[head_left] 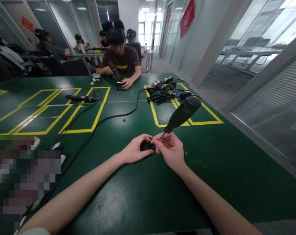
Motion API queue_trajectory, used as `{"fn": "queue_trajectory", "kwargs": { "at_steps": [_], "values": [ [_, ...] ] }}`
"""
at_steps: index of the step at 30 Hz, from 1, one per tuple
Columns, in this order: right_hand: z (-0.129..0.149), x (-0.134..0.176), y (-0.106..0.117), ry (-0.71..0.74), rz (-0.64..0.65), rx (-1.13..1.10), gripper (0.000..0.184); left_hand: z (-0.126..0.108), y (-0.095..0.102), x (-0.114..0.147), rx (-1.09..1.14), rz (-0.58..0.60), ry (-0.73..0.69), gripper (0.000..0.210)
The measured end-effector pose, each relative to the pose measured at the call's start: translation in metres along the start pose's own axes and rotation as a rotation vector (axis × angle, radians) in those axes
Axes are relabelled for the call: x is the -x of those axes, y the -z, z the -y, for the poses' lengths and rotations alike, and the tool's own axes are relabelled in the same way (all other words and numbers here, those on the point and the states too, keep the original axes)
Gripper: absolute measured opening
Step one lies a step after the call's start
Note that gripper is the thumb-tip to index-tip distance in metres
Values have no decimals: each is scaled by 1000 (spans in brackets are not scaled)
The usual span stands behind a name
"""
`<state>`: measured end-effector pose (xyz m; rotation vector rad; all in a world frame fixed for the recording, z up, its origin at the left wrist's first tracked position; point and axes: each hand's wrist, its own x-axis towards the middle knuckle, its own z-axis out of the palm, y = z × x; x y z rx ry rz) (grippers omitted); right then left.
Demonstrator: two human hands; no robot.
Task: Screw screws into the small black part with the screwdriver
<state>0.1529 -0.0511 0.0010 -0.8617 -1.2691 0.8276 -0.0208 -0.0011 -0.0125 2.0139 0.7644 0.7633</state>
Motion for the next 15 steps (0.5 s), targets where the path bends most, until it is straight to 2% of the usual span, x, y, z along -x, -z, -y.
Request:
{"fn": "queue_trajectory", "kwargs": {
  "at_steps": [8,15],
  "values": [
    [8,-4,0,59,-17,37,3,-1,0,0,-9,19,18,26],
    [1,-2,2,36,-49,47,12,-3,0,0,-18,33,63,25]
  ]
}}
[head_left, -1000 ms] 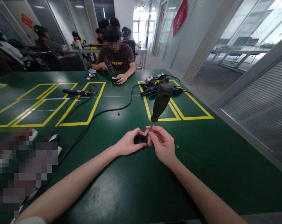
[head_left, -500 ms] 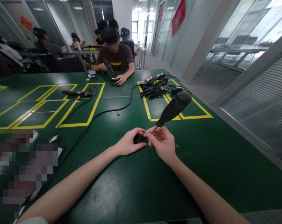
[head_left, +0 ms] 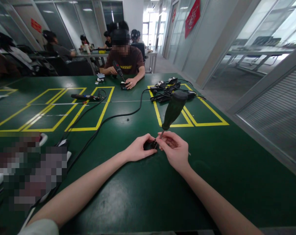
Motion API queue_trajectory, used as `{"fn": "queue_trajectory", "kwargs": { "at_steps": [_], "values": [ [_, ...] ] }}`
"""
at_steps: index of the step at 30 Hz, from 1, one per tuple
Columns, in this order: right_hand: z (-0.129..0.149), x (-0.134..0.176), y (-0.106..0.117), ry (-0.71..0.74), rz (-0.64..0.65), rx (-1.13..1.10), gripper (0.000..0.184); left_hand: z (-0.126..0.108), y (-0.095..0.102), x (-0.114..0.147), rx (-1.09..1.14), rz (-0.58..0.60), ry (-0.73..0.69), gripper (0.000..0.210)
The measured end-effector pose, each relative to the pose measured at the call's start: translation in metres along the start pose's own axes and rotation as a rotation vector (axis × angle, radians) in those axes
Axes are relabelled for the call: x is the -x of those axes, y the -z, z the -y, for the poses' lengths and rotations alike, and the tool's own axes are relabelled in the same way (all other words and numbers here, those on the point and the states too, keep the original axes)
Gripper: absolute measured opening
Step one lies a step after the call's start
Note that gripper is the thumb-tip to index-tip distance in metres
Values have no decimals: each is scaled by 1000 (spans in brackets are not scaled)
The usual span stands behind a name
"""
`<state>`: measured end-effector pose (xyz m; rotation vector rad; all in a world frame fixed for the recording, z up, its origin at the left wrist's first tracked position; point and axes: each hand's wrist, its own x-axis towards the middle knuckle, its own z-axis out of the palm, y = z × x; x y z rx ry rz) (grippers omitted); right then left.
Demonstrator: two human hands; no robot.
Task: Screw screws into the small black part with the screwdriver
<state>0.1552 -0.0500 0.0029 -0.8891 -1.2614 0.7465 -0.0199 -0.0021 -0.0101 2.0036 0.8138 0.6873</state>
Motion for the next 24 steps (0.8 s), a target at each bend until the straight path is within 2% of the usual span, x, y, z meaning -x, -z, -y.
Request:
{"fn": "queue_trajectory", "kwargs": {
  "at_steps": [5,11,21,24],
  "values": [
    [-1,0,0,3,-17,12,11,2,0,1,-12,0,12,27],
    [6,0,3,17,17,34,1,3,-1,0,6,-1,-6,26],
    [4,0,6,-30,91,-12,14,2,-3,-1,-35,-30,-42,26],
    [5,-1,6,-47,93,1,10,2,-2,-1,-24,-21,-36,26]
  ]
}}
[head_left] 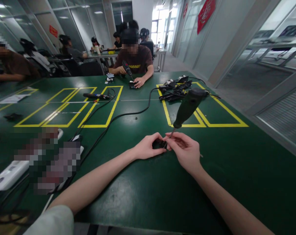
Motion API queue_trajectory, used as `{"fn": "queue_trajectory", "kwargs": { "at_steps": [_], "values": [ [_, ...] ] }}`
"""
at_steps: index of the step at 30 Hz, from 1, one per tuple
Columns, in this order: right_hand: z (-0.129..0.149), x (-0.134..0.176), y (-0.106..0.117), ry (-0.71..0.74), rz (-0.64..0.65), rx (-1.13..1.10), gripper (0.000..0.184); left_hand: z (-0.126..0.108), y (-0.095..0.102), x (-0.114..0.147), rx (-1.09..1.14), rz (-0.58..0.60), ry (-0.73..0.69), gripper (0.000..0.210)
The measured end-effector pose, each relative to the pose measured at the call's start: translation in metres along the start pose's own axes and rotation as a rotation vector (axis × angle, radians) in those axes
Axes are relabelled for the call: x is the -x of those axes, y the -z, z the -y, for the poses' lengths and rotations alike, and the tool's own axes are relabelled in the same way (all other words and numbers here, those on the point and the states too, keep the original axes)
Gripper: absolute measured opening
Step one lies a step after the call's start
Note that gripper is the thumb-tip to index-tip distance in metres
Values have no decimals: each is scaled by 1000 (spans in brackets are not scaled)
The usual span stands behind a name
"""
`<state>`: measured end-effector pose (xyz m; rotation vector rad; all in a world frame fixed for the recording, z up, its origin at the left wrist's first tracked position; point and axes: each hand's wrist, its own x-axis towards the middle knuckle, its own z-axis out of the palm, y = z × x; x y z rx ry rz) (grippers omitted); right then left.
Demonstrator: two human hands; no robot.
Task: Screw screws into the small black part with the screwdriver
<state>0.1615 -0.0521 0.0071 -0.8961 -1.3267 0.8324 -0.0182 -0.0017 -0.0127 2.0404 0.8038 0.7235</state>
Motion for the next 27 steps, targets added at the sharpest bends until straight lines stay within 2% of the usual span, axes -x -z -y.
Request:
{"fn": "queue_trajectory", "kwargs": {
  "at_steps": [8,13,20,27],
  "values": [
    [6,-3,-2,11,51,37,17,0,2,1,-2,12,-7,26],
    [4,-2,-3,1,62,36,13,0,1,1,9,10,8,31],
    [4,-4,-3,53,30,109,10,1,1,0,12,11,23,32],
    [0,-3,-4,22,-32,37,13,-2,2,1,-26,7,62,29]
  ]
}}
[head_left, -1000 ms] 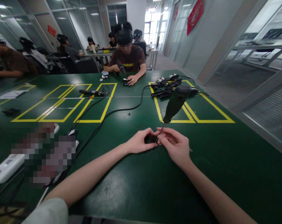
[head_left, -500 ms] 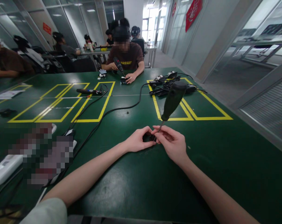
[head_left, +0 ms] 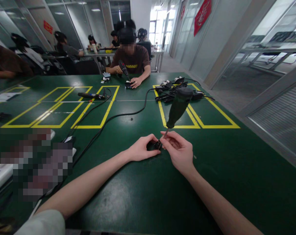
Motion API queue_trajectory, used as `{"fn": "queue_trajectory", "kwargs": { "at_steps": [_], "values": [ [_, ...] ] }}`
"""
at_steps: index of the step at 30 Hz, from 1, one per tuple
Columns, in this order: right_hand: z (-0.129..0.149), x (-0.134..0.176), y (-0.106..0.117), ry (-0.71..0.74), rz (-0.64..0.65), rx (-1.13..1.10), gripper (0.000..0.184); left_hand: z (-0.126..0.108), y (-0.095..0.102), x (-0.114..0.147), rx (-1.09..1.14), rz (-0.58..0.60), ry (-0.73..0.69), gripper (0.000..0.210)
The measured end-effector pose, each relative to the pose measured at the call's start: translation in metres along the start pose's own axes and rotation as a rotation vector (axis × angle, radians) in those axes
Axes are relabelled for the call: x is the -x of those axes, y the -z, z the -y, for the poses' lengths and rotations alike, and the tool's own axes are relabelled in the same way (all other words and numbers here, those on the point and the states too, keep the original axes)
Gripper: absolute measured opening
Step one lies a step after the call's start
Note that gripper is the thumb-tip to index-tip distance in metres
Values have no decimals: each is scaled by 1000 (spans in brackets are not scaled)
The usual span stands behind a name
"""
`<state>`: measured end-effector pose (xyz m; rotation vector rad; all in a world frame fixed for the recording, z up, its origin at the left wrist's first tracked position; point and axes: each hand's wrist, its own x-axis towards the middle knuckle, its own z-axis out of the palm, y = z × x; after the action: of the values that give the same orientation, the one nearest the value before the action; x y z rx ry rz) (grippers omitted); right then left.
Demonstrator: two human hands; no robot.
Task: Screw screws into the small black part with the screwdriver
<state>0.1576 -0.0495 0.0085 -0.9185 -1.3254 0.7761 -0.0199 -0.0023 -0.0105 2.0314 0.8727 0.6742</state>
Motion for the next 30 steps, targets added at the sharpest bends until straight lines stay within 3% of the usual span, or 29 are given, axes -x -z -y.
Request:
{"fn": "queue_trajectory", "kwargs": {
  "at_steps": [9,30],
  "values": [
    [-3,5,-3,39,-19,-13,6,1,0,1,1,-9,-19,26],
    [-6,2,-1,165,-33,39,10,2,0,0,22,1,-14,27]
  ]
}}
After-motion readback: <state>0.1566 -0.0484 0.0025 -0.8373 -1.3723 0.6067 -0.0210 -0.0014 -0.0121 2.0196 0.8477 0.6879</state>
